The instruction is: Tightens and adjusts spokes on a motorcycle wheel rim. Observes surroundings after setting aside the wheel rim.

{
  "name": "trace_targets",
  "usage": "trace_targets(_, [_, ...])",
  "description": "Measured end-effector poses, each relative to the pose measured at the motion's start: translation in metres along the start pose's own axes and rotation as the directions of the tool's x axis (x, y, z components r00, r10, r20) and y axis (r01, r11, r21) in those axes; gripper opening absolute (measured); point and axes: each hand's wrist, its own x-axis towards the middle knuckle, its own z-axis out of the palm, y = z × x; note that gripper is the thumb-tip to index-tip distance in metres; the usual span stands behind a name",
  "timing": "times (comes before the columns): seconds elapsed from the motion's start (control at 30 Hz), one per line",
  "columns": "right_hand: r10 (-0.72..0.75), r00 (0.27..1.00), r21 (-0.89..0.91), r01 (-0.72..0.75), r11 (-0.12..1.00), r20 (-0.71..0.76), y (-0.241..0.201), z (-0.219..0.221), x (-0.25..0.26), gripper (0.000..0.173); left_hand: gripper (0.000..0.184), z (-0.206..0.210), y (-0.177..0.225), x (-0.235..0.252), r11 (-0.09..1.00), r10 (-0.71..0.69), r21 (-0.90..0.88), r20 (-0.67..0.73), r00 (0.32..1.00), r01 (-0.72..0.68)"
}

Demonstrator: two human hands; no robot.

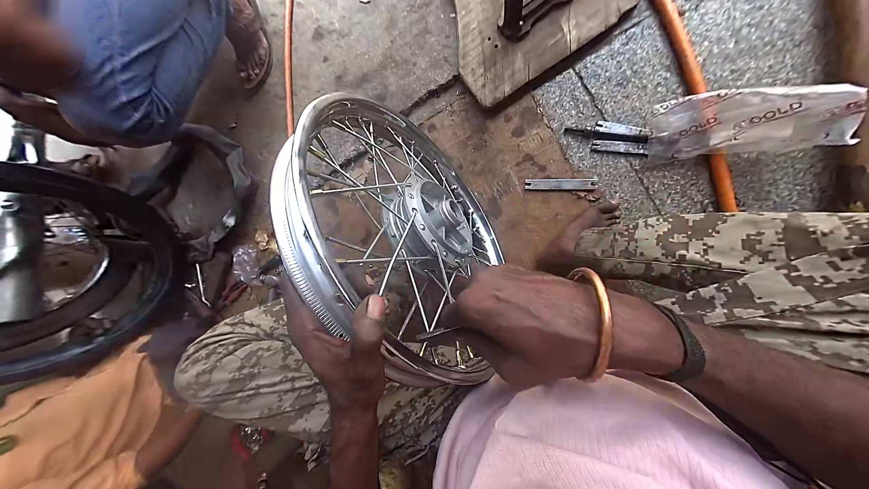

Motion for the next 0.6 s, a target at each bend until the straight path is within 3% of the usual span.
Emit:
trace_targets(0.17, [-0.069, 0.981, -0.101, 0.089, 0.991, 0.180, -0.016, -0.043, 0.029, 0.018, 0.075, 0.007, 0.006, 0.001, 0.999, 0.033, 0.025, 0.004, 0.999, -0.033])
trace_targets(0.37, [-0.179, 0.975, -0.265, 0.208, 0.941, 0.131, -0.010, -0.047, 0.045, 0.028, 0.071, 0.015, 0.014, 0.007, 0.995, 0.054, 0.083, 0.020, 0.998, -0.055])
trace_targets(0.47, [-0.140, 0.981, -0.159, 0.161, 0.974, 0.136, -0.020, -0.053, 0.026, 0.022, 0.074, 0.015, 0.015, 0.007, 0.998, 0.042, 0.053, 0.033, 0.999, -0.043])
trace_targets(0.6, [-0.068, 0.997, -0.043, 0.069, 0.997, 0.027, 0.007, -0.041, -0.010, 0.012, 0.093, 0.009, 0.008, 0.009, 0.999, 0.007, 0.046, 0.022, 1.000, -0.008])
